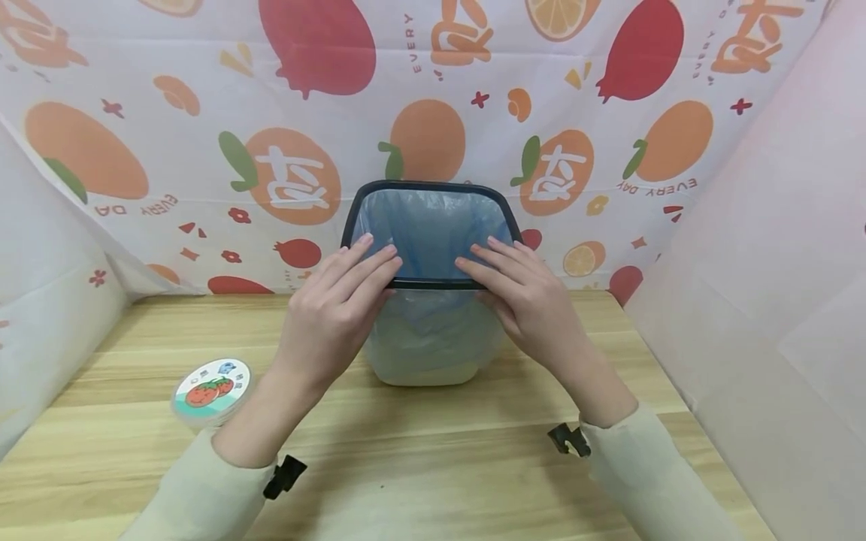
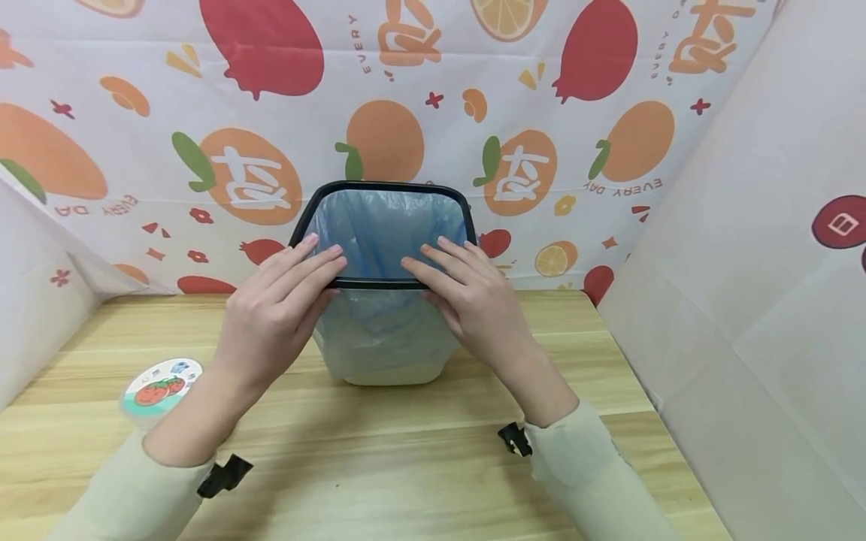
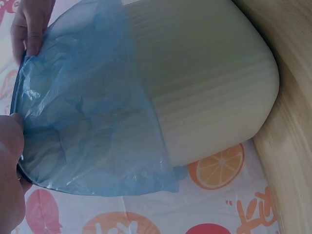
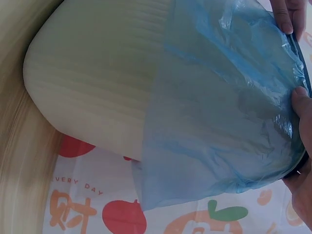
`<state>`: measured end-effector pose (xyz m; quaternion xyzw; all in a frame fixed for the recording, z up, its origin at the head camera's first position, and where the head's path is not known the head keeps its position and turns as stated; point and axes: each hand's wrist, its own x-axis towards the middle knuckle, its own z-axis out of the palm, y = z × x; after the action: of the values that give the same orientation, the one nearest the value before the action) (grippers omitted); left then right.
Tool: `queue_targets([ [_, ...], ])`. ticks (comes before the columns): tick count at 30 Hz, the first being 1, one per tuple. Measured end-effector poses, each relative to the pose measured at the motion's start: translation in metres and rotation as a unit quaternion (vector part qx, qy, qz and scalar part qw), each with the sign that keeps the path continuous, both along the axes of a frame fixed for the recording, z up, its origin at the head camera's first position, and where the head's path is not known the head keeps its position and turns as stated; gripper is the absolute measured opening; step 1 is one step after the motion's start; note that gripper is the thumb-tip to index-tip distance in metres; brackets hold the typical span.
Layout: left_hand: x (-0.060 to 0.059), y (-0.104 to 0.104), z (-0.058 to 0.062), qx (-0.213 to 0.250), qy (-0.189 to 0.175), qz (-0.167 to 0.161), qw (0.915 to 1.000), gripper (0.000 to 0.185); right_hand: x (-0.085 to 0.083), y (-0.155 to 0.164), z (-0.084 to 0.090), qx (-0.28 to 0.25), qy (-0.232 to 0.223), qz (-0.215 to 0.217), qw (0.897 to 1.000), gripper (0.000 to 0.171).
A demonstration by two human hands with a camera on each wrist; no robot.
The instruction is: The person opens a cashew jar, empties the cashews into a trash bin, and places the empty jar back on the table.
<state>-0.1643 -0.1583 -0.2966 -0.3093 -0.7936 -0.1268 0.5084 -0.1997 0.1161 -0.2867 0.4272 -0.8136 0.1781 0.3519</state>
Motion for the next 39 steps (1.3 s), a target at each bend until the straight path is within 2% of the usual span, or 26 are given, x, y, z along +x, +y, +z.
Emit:
queue_targets([
  [11,0.001,-0.002,0.000,0.007,0.004,0.008,0.9999,0.040,-0.008,-0.003,-0.001,0.001,-0.005,0.020,1.000,0.043],
  [28,-0.002,-0.005,0.001,0.013,-0.014,0.020,0.9996,0.040,-0.018,-0.008,0.002,-0.004,0.006,0.038,0.999,0.044],
  [39,-0.001,-0.011,0.000,-0.006,-0.026,0.002,0.9996,0.047,-0.015,-0.008,0.000,0.020,0.001,0.029,0.999,0.047],
])
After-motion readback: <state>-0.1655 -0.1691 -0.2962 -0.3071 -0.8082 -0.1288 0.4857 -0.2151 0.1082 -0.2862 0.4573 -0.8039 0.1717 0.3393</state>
